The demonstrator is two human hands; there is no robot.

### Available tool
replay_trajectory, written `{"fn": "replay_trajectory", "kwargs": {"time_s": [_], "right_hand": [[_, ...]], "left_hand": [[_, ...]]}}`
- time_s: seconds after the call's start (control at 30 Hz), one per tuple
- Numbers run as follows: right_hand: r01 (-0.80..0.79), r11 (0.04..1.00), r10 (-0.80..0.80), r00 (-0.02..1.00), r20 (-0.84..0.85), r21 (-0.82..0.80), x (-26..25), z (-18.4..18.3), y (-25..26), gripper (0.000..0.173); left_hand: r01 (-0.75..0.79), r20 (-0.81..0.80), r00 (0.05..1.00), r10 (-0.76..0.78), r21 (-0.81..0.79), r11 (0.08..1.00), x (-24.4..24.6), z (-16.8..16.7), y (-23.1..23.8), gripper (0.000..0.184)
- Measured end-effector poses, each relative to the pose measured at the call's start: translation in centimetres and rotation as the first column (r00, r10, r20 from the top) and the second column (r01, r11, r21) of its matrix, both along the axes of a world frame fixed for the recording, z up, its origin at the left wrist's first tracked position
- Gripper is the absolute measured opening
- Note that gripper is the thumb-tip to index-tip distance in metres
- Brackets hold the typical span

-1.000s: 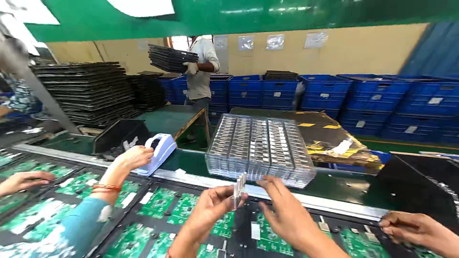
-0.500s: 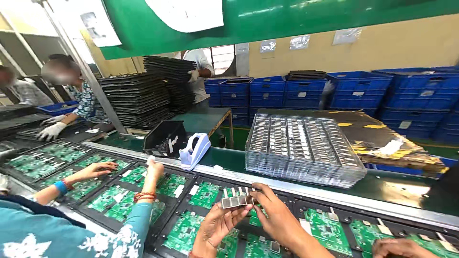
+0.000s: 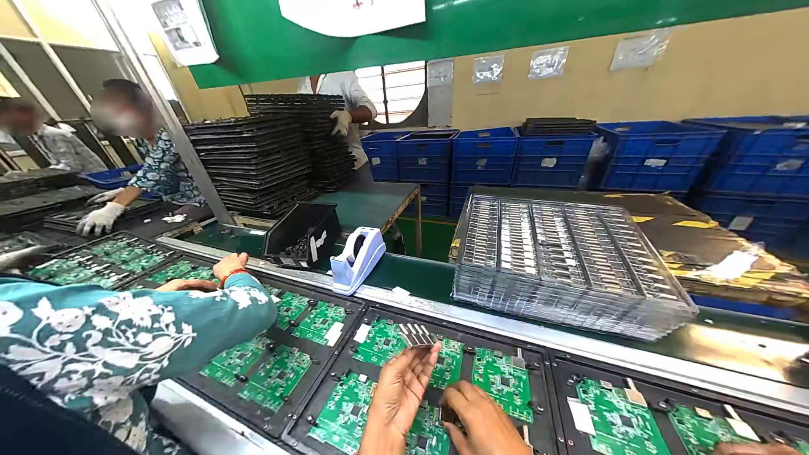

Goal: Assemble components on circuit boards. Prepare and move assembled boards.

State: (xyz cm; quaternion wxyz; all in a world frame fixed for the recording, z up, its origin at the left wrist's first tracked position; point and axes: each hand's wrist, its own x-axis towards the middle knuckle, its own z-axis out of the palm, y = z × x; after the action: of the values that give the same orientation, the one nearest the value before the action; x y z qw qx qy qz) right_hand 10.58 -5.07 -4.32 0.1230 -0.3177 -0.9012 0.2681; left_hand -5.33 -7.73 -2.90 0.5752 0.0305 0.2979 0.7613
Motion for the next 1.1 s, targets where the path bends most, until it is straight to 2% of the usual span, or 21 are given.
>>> {"fn": "replay_trajectory", "kwargs": {"time_s": [0.6, 0.77, 0.83, 0.9, 0.97, 1.03, 1.1], "right_hand": [[-0.011, 0.998, 0.005, 0.996, 0.094, 0.064, 1.1, -0.5, 0.2, 0.021], [-0.009, 0.985, 0.000, 0.999, 0.053, 0.174, 1.2, -1.0, -0.6, 0.021], [-0.058, 0.990, 0.042, 0.991, 0.130, 0.125, 1.4, -0.3, -0.2, 0.025], [-0.053, 0.999, 0.054, 0.979, 0.198, -0.011, 1.6, 1.2, 0.8, 0.031], [0.070, 0.997, -0.067, 0.990, 0.120, -0.019, 1.9, 2.1, 1.8, 0.030], [0.172, 0.980, -0.167, 0.985, -0.053, 0.099, 1.9, 2.4, 2.7, 0.031], [0.129, 0.976, -0.105, 0.985, -0.140, 0.177, 1.9, 2.8, 3.9, 0.045]], "left_hand": [[0.077, -0.063, 0.995, -0.082, -0.074, 0.994, 0.6, 0.1, 0.0, 0.023], [0.091, -0.095, 0.990, -0.099, -0.094, 0.991, 0.7, 0.0, 0.1, 0.023], [0.100, -0.087, 0.990, -0.109, -0.101, 0.990, 0.7, -0.1, 0.1, 0.022], [0.122, -0.086, 0.988, -0.131, -0.106, 0.987, 0.8, -0.1, 0.1, 0.022], [0.150, -0.075, 0.985, -0.158, -0.096, 0.984, 0.8, -0.1, 0.0, 0.023], [0.185, -0.054, 0.981, -0.189, -0.061, 0.981, 0.8, 0.0, -0.2, 0.026], [0.229, -0.039, 0.972, -0.230, -0.017, 0.973, 0.8, -0.1, -0.4, 0.026]]}}
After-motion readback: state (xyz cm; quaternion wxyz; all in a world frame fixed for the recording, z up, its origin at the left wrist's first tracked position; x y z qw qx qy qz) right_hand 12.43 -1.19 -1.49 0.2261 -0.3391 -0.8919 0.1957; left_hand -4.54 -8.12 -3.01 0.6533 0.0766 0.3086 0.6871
